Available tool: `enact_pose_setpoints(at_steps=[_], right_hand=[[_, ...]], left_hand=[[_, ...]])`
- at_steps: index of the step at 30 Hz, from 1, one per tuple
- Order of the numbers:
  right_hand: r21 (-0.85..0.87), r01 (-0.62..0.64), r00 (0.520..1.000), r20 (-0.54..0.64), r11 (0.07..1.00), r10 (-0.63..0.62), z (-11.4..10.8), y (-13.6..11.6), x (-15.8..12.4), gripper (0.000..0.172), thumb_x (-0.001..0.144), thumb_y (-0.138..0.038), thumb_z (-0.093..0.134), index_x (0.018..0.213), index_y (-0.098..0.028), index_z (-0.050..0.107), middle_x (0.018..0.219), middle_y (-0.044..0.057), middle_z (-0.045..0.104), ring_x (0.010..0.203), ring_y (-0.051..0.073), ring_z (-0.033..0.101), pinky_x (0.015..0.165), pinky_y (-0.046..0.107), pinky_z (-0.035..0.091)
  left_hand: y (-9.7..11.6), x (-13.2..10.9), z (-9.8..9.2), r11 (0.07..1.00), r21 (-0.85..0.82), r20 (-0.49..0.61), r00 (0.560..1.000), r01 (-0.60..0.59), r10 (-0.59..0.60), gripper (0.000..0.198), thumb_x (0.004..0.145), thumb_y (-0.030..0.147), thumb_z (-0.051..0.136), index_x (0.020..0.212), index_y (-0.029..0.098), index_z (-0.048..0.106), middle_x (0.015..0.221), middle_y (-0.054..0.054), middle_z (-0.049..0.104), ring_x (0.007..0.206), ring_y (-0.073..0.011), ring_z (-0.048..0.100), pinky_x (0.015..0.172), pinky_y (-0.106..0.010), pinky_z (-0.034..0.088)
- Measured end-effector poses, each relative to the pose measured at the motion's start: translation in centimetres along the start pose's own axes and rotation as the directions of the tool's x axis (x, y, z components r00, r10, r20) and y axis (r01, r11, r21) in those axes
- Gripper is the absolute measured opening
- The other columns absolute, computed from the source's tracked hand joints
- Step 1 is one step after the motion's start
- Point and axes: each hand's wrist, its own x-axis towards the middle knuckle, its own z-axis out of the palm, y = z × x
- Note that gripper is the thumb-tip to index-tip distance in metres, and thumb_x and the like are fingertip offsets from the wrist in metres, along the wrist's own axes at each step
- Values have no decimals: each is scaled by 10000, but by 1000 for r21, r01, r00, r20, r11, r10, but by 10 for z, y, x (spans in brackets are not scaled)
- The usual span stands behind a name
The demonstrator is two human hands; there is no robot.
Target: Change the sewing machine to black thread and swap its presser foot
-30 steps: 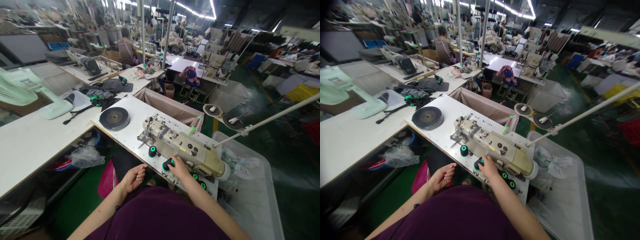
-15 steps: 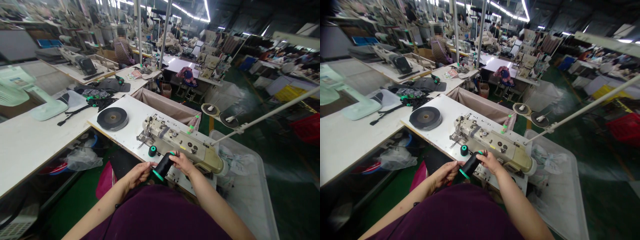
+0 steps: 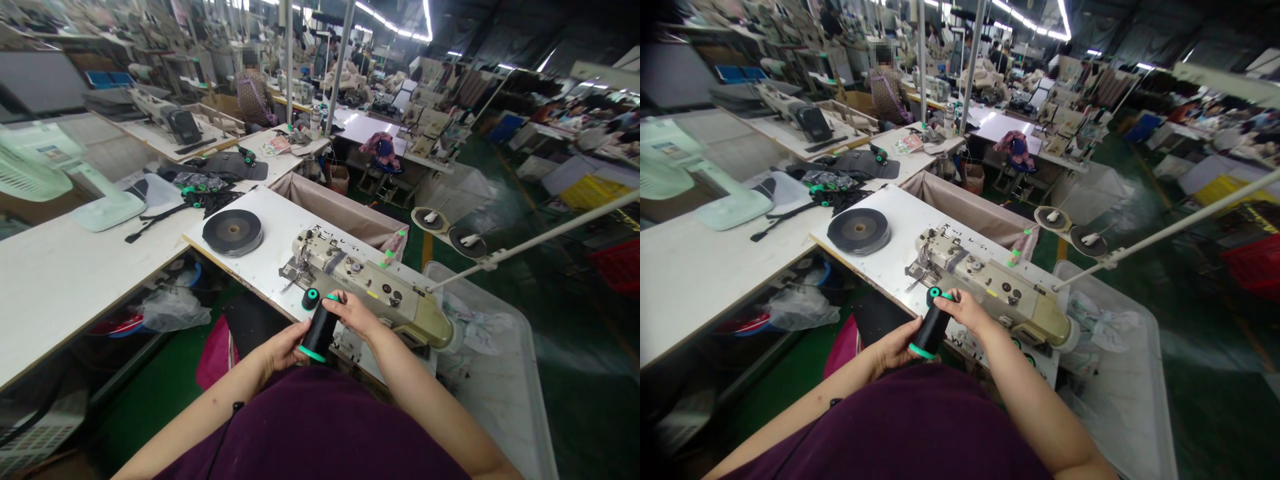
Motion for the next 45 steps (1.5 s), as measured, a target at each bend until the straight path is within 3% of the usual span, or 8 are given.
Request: enact_pose_setpoints(at_steps=[5, 9, 13, 20, 28, 32, 36, 45], right_hand=[[73, -45, 993, 111, 996, 37, 8, -5, 4, 538, 702, -668, 799, 809, -180, 602, 635, -52, 432, 532, 68, 294, 454, 224, 148], [105, -6, 999, 42, 994, 1, 8, -2, 5, 540, 778, -651, 743, 1027, -180, 656, 714, -20, 518, 557, 85, 389, 436, 217, 126], [-92, 173, 970, -156, 981, -186, 7, 0, -3, 442, 828, -564, 716, 1069, -197, 668, 867, 35, 655, 754, 164, 593, 591, 256, 436], [-535, 416, 866, -16, 736, -500, 14, -19, -41, 219, 965, -394, 618, 955, -227, 760, 902, 63, 702, 834, 196, 637, 795, 334, 520], [-734, 501, 781, 155, 459, -605, 25, -30, -52, 214, 1011, -267, 548, 1048, -237, 756, 964, 75, 718, 914, 211, 655, 846, 349, 506], [-715, 427, 815, 40, 553, -578, 22, -30, -52, 190, 999, -271, 550, 1009, -223, 734, 945, 71, 706, 869, 201, 647, 813, 334, 506], [-608, 373, 851, -77, 701, -519, 19, -24, -53, 142, 947, -232, 592, 987, -221, 729, 900, 42, 700, 795, 176, 633, 781, 310, 514], [-511, 416, 894, 81, 752, -440, 37, -19, -61, 243, 817, -222, 815, 1013, -225, 672, 974, 23, 661, 854, 174, 618, 800, 303, 511]], left_hand=[[9, -6, 13, 986, -165, 58, 998, 23, -14, 666, 859, 724, 605, 1140, 132, 726, 950, -138, 742, 884, -256, 704, 774, -350, 559], [17, -3, 19, 964, -258, -50, 997, -66, 54, 591, 850, 644, 693, 1107, 114, 734, 920, -118, 744, 722, -181, 680, 657, -278, 551], [27, 0, 16, 938, -299, -244, 964, -176, 104, 548, 757, 569, 826, 1017, 93, 746, 842, -91, 737, 599, -140, 621, 555, -251, 510], [46, -8, 21, 891, -153, -242, 891, -427, 385, 638, 646, 537, 920, 1060, 77, 762, 991, -136, 769, 831, -209, 681, 773, -295, 536], [49, -5, 37, 882, -59, -309, 849, -467, 429, 533, 694, 536, 888, 935, 92, 717, 774, -56, 717, 682, -154, 634, 658, -249, 492], [53, -10, 37, 895, -272, -297, 915, -354, 272, 517, 778, 541, 791, 1031, 98, 709, 867, -98, 746, 679, -173, 662, 567, -249, 492], [55, -18, 33, 824, -502, -124, 965, -263, 232, 482, 806, 518, 726, 1064, 112, 683, 881, -82, 737, 621, -159, 647, 525, -252, 504], [57, -21, 47, 823, -532, 197, 916, -200, 350, 530, 729, 664, 637, 820, 142, 647, 739, -45, 597, 696, -226, 615, 690, -354, 521]])
